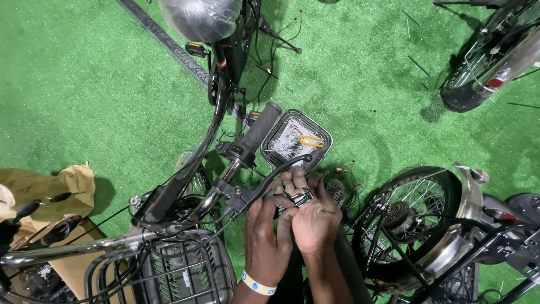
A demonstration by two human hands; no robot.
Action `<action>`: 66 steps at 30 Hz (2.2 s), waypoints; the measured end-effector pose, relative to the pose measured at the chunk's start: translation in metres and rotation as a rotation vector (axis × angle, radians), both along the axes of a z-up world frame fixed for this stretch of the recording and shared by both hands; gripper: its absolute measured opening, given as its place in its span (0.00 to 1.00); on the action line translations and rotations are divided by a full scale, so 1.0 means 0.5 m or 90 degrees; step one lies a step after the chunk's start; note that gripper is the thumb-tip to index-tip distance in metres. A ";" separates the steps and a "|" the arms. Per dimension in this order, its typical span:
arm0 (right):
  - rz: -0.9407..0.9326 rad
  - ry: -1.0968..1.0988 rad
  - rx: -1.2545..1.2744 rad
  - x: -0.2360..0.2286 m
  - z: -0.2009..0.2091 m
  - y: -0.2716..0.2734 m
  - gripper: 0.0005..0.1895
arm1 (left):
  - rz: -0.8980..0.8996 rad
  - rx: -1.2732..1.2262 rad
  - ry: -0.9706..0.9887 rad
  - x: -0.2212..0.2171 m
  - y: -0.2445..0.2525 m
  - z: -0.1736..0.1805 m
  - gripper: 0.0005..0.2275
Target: The person assembles a bicycle by attaching the handlebar stem to the frame and tightening the bolts. They use a wrench to secure the components and adjust the handlebars.
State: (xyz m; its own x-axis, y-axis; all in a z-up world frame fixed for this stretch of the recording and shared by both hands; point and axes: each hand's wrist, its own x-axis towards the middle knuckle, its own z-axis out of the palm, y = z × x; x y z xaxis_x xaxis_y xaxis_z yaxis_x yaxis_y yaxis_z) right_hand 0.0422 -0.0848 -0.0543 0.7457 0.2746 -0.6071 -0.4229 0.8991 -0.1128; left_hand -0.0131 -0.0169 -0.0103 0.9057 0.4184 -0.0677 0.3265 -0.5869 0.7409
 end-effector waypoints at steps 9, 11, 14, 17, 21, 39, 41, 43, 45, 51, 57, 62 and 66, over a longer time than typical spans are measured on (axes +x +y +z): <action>0.005 -0.072 0.039 0.000 0.007 0.006 0.11 | 0.010 -0.007 -0.034 0.001 0.002 0.008 0.05; 0.007 -0.031 0.046 -0.005 -0.010 0.005 0.15 | 0.017 -0.012 -0.028 0.000 0.003 0.010 0.05; 0.008 -0.029 -0.016 -0.016 -0.041 0.001 0.17 | 0.010 -0.029 -0.036 0.001 0.004 0.010 0.06; 0.013 -0.027 -0.026 -0.013 -0.040 0.003 0.17 | 0.021 -0.042 -0.047 0.005 0.005 0.016 0.05; 0.008 0.025 0.044 -0.008 -0.014 0.006 0.11 | 0.034 -0.061 -0.016 0.003 0.010 0.010 0.05; 0.221 -0.047 -0.317 -0.005 -0.022 0.142 0.15 | -0.102 0.185 -0.130 0.106 0.163 0.152 0.10; 0.195 -0.026 -0.338 -0.011 -0.009 0.150 0.17 | -0.058 0.081 -0.140 0.113 0.205 0.067 0.11; 0.200 -0.029 -0.348 -0.007 0.022 0.147 0.19 | -0.059 0.075 -0.137 0.118 0.207 0.073 0.11; 0.209 -0.029 -0.360 -0.007 0.036 0.147 0.21 | -0.057 0.066 -0.131 0.119 0.205 0.074 0.10; 0.234 0.092 -0.219 0.001 0.036 0.143 0.19 | -0.060 0.143 -0.107 0.111 0.200 0.075 0.14; 0.280 0.107 -0.107 0.000 0.034 0.123 0.16 | -0.082 0.169 -0.068 0.072 0.146 0.125 0.17; 0.285 0.067 -0.198 0.024 0.065 0.110 0.18 | -0.076 0.404 0.207 0.010 0.137 0.100 0.41; 0.312 0.036 -0.269 0.046 0.087 0.108 0.19 | -0.035 0.330 0.067 0.003 0.174 0.074 0.31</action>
